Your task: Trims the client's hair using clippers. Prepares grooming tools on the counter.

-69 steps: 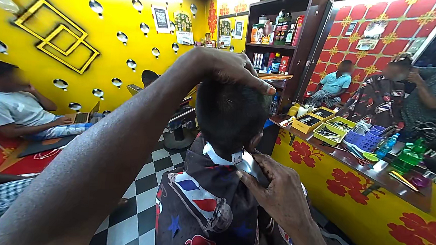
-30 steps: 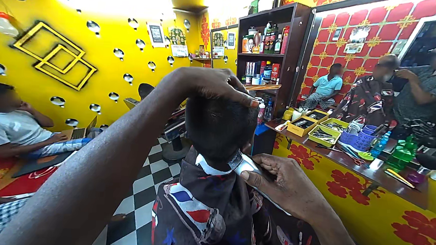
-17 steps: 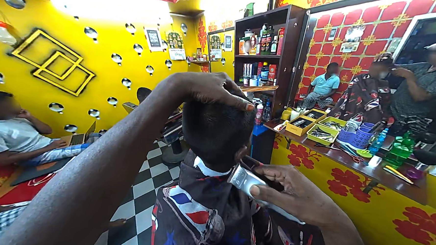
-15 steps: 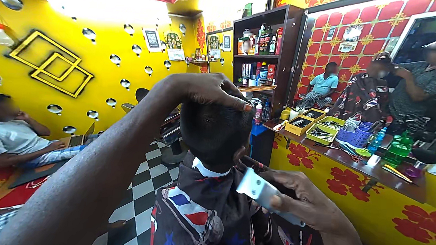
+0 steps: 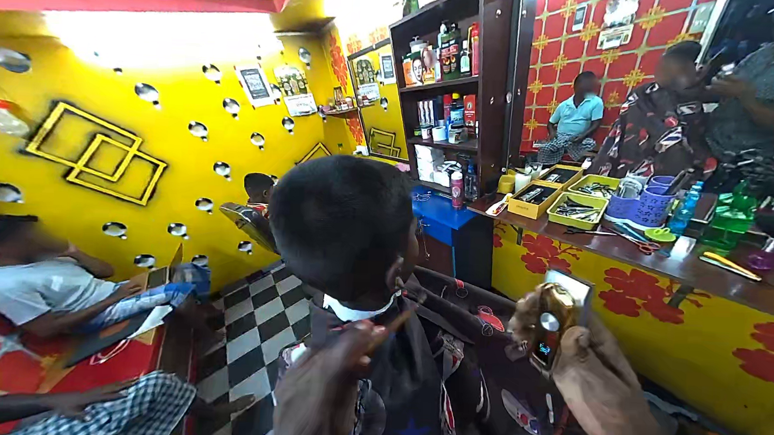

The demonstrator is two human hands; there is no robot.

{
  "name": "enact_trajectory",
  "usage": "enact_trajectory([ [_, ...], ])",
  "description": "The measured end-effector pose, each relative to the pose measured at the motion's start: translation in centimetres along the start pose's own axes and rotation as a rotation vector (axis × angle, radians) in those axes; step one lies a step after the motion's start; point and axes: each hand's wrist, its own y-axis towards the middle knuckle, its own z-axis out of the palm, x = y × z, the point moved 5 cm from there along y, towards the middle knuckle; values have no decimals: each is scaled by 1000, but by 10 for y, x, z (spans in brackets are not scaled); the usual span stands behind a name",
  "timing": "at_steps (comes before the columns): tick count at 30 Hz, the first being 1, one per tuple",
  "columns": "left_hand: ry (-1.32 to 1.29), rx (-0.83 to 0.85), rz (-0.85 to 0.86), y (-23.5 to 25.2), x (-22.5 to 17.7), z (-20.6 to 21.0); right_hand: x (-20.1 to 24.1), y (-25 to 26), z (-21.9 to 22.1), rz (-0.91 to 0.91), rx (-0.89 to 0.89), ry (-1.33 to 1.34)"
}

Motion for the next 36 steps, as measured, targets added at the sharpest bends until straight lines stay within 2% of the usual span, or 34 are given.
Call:
enact_trajectory([
  [3,52,148,9,-10,-6,25,18,18,1,-49,-24,-275],
  [7,58,157,-36,-3,-10,35,15,37,19,121,15,-482],
  [9,91,168,-35,1,-10,37,18,45,28,117,34,-575],
  [13,91,186,-27,8,-12,38,38,60,39,-73,107,-628],
  [17,169,233,24,7,-12,38,61,72,38,-245,82,-772],
  [20,301,318,44,7,-13,40,61,71,47,-189,119,-762],
  [24,449,372,49,8,-17,44,27,61,72,-75,282,-685],
  [26,510,382,44,9,-20,46,14,59,81,-96,331,-693],
  [36,633,441,19,15,-25,53,-2,70,95,-96,307,-710],
])
